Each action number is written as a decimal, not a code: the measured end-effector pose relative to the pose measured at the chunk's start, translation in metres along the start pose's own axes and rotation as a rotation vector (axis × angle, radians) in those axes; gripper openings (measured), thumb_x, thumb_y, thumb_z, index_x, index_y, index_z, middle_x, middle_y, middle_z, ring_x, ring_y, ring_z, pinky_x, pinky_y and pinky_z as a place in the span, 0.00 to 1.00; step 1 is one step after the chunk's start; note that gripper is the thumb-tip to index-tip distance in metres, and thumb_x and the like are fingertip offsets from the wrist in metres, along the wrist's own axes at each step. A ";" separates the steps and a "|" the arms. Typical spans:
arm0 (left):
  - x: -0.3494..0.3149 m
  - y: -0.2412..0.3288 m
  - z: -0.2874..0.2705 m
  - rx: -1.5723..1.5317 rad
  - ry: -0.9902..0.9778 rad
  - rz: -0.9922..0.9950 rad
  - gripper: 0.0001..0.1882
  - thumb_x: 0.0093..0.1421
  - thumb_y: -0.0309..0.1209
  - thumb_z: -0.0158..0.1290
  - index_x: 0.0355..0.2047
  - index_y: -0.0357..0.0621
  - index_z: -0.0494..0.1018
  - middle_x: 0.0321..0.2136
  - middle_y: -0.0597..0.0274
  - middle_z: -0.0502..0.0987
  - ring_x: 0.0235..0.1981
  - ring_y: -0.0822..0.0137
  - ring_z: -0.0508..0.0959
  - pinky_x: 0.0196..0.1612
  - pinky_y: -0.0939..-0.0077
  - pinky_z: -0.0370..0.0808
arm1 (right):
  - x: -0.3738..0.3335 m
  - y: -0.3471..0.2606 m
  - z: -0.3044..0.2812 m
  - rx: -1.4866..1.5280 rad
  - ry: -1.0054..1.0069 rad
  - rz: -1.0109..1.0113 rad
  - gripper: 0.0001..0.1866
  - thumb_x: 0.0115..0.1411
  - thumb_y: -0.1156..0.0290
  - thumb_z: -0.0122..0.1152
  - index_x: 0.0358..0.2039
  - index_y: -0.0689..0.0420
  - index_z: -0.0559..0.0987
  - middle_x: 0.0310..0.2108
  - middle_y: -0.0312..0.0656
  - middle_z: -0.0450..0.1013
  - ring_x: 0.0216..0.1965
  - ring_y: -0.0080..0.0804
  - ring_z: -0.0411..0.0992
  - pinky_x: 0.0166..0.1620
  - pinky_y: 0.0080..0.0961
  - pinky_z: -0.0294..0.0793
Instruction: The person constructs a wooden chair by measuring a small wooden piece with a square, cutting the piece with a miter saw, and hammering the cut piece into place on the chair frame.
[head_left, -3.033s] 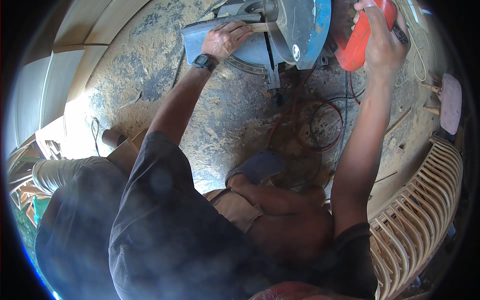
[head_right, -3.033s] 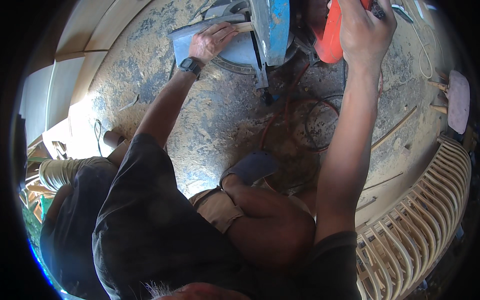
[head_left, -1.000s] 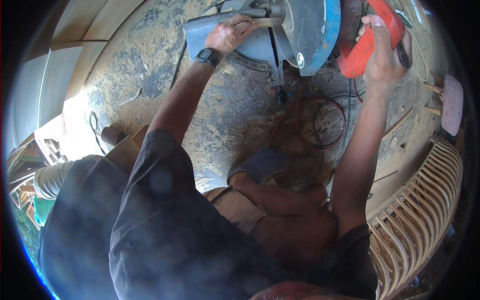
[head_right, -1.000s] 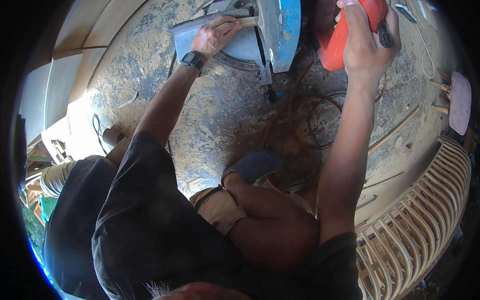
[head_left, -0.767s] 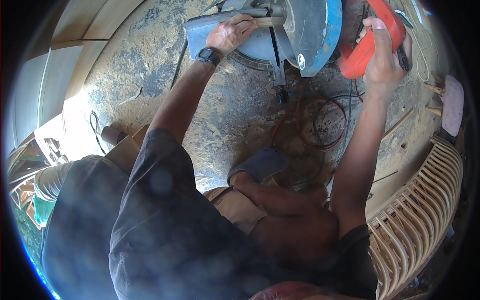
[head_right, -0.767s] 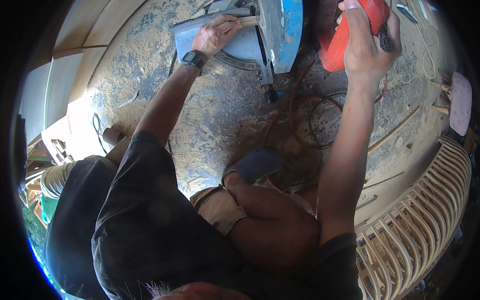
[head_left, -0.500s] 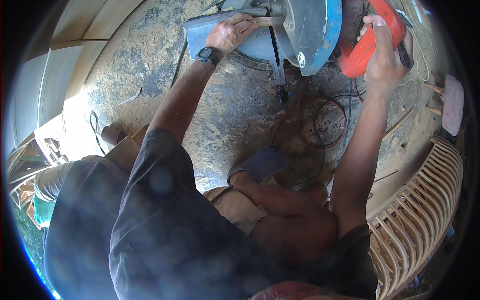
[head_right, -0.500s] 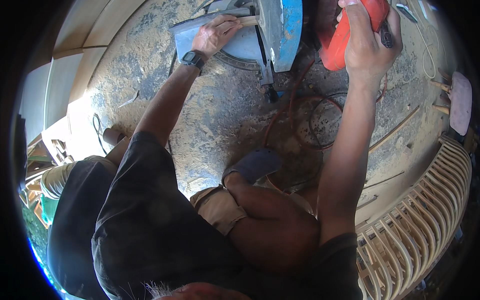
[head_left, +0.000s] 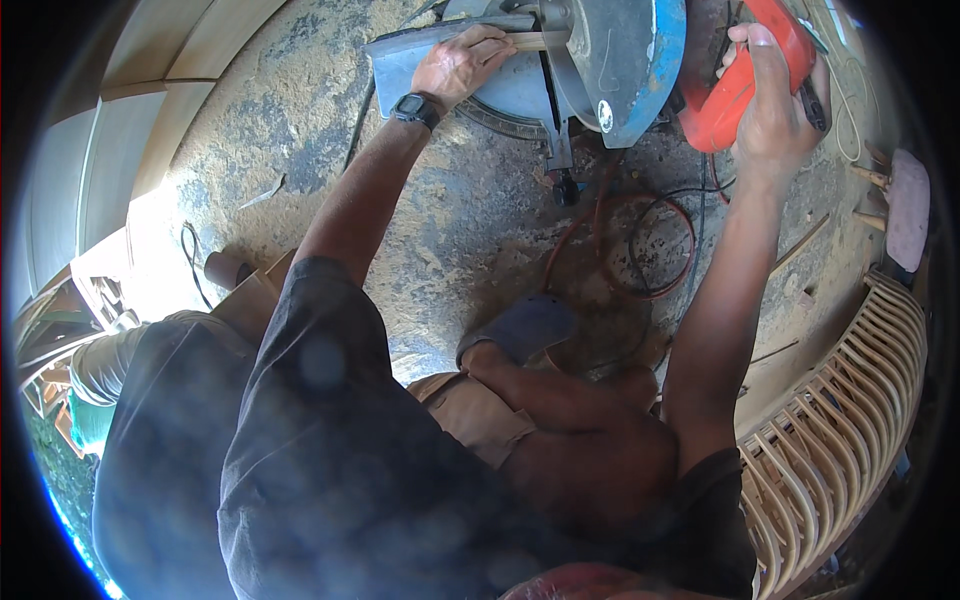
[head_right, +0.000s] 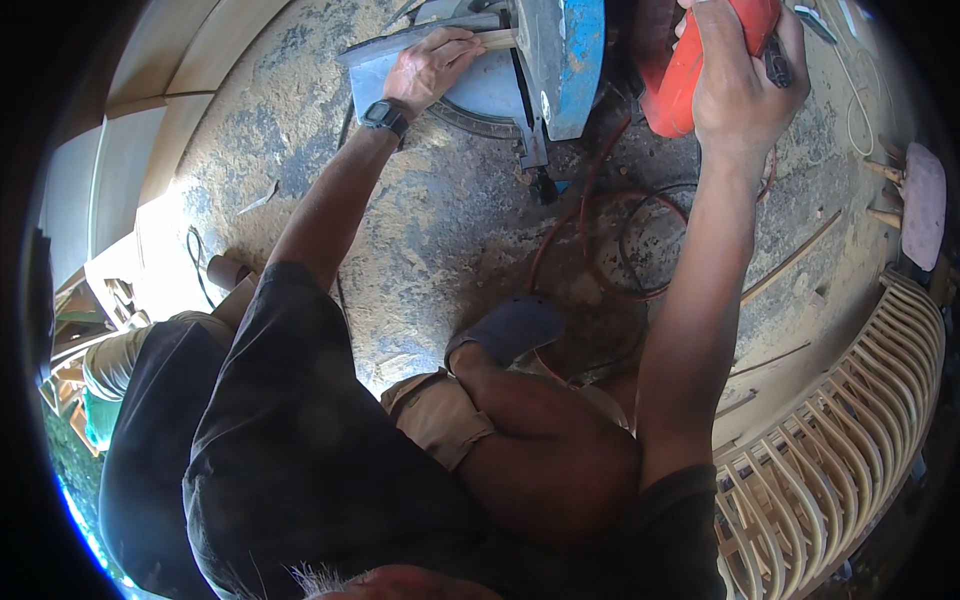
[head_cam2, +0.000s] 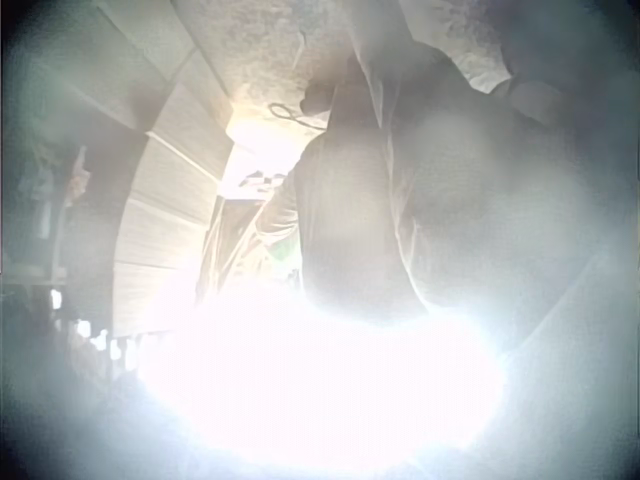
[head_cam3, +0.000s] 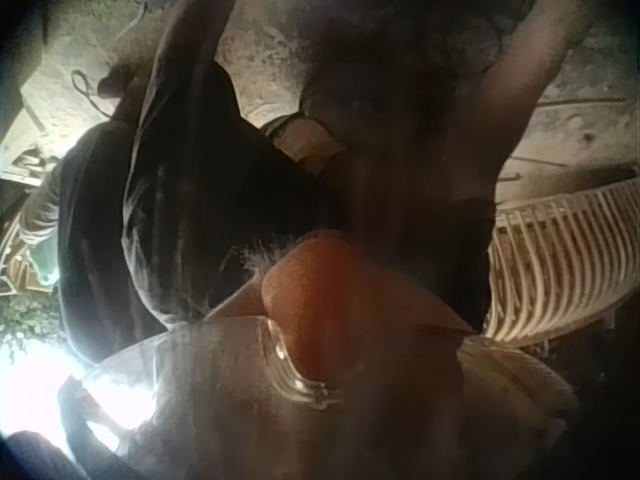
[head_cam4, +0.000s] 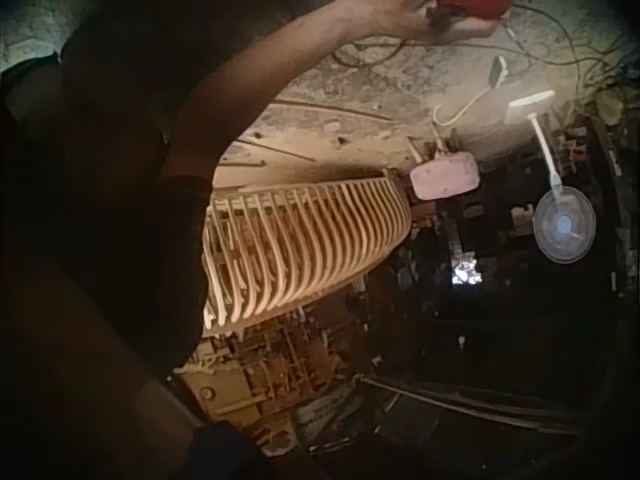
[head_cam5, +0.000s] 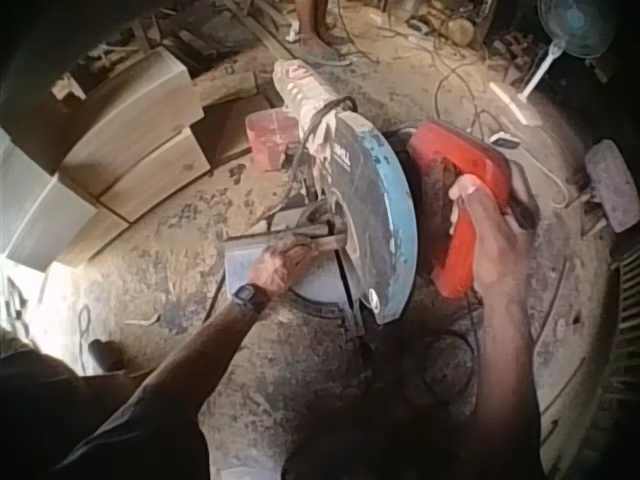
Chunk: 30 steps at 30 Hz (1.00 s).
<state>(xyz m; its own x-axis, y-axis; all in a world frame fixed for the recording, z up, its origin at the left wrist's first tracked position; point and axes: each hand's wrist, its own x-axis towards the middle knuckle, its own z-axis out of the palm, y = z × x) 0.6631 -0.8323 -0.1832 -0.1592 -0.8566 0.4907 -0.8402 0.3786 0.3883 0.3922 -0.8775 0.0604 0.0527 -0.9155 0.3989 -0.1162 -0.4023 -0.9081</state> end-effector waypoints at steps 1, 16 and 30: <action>0.000 0.000 -0.001 0.002 0.004 0.001 0.09 0.66 0.41 0.59 0.42 0.58 0.85 0.45 0.77 0.82 0.43 0.70 0.84 0.44 0.72 0.85 | 0.000 0.001 0.000 0.013 -0.002 0.005 0.07 0.64 0.75 0.62 0.40 0.65 0.78 0.33 0.46 0.80 0.27 0.29 0.76 0.31 0.27 0.77; -0.001 -0.002 0.000 -0.013 0.018 0.019 0.09 0.65 0.40 0.61 0.43 0.56 0.85 0.46 0.74 0.82 0.40 0.65 0.85 0.43 0.69 0.85 | -0.006 0.003 -0.002 -0.081 -0.018 -0.023 0.08 0.65 0.72 0.62 0.37 0.65 0.81 0.29 0.44 0.79 0.26 0.27 0.75 0.31 0.25 0.75; 0.000 -0.002 0.001 -0.027 0.013 0.020 0.09 0.64 0.38 0.62 0.42 0.56 0.85 0.46 0.74 0.82 0.40 0.65 0.85 0.43 0.69 0.85 | -0.015 -0.003 0.001 -0.050 -0.027 -0.062 0.06 0.69 0.71 0.59 0.41 0.60 0.79 0.31 0.35 0.76 0.30 0.21 0.72 0.35 0.19 0.71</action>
<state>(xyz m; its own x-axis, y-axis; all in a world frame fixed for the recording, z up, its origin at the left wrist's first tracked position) 0.6642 -0.8332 -0.1850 -0.1693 -0.8440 0.5089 -0.8224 0.4055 0.3989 0.3928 -0.8622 0.0572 0.0882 -0.8888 0.4496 -0.1614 -0.4582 -0.8741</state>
